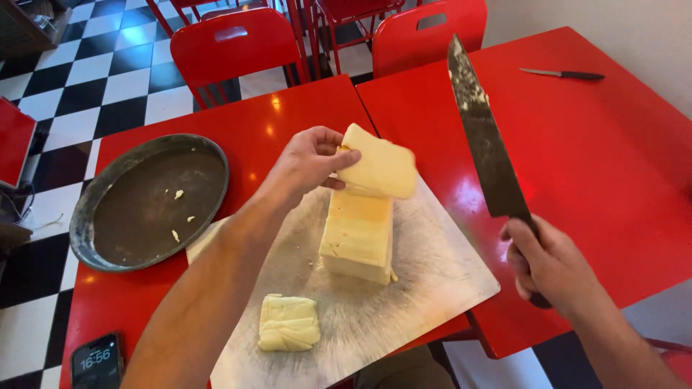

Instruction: Slice a block of cheese into cubes and place them into a pan.

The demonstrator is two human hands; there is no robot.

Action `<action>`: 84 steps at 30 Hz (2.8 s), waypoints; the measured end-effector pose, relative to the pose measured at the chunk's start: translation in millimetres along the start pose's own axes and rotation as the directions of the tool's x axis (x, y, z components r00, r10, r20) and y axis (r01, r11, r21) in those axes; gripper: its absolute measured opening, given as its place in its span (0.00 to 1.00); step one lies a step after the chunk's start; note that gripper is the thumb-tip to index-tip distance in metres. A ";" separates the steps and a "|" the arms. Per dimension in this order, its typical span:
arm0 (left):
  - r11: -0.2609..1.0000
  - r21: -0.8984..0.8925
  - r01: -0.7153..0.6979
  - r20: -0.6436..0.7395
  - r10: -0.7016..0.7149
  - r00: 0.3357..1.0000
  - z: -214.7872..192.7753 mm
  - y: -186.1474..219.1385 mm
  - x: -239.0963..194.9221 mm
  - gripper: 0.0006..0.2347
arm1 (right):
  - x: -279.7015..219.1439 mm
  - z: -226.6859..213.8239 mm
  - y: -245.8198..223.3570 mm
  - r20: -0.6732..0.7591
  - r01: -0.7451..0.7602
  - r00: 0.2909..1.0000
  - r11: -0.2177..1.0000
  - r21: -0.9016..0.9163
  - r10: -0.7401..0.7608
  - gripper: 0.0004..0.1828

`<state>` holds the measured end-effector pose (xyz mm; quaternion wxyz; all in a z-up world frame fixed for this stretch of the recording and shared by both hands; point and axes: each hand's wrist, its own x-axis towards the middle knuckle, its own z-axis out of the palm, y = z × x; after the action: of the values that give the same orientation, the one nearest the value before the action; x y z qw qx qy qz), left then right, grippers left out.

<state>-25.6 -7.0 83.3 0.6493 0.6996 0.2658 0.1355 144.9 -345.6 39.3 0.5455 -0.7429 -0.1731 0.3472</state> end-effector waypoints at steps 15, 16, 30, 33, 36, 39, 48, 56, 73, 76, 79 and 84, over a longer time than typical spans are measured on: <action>0.538 0.827 -0.160 -0.037 0.336 0.941 -62.3 -104.3 -253.3 0.20 | -66.2 83.9 69.8 0.324 0.045 0.927 0.803 -0.594 0.189 0.14; 0.543 0.826 -0.152 -0.049 0.337 0.940 -55.6 -121.4 -270.6 0.20 | -67.8 92.5 71.4 0.331 0.052 0.925 0.798 -0.601 0.188 0.14; 0.476 0.879 0.029 -0.350 0.604 0.716 -21.9 -210.8 -321.4 0.17 | -71.2 174.9 49.1 0.693 0.687 0.721 0.125 -0.715 -0.001 0.18; 0.513 0.858 0.009 -0.354 0.580 0.734 -25.2 -216.7 -318.4 0.17 | -70.4 177.0 54.5 0.698 0.694 0.716 0.095 -0.713 0.004 0.17; 0.516 0.856 0.012 -0.337 0.540 0.771 -24.4 -219.0 -319.1 0.18 | -66.9 178.3 61.8 0.712 0.710 0.702 0.094 -0.698 -0.008 0.17; 0.452 0.891 0.041 -0.328 0.579 0.747 -27.0 -224.2 -314.9 0.16 | -65.1 180.3 68.8 0.727 0.726 0.686 0.074 -0.684 -0.017 0.17; 0.527 0.850 0.013 -0.299 0.463 0.834 -36.6 -213.3 -301.6 0.28 | -43.1 190.8 44.1 0.612 0.436 0.688 0.451 -0.779 0.390 0.16; 0.444 0.896 -0.007 -0.298 0.614 0.731 -39.3 -212.5 -304.9 0.24 | -48.7 184.3 45.1 0.651 0.627 0.757 0.217 -0.748 0.057 0.16; 0.458 0.889 0.015 -0.282 0.522 0.805 -43.5 -210.7 -291.5 0.27 | -33.4 185.9 56.6 0.637 0.570 0.734 0.299 -0.766 0.234 0.15; 0.511 0.859 -0.032 -0.308 0.565 0.766 -49.3 -212.3 -285.8 0.28 | -32.8 193.6 43.8 0.670 0.526 0.709 0.467 -0.711 0.219 0.15; 0.472 0.881 -0.032 -0.294 0.600 0.744 -38.3 -211.6 -298.4 0.29 | -49.6 193.8 36.4 0.601 0.523 0.782 0.348 -0.778 0.169 0.17; 0.478 0.878 -0.013 -0.310 0.590 0.745 -42.8 -217.4 -286.8 0.27 | -38.2 192.0 44.8 0.603 0.584 0.796 0.190 -0.789 0.056 0.17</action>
<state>-326.8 -125.0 -80.1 0.0839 0.8799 0.3441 0.3167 -22.5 -252.8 -21.4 -0.0395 -0.7487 -0.6158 0.2421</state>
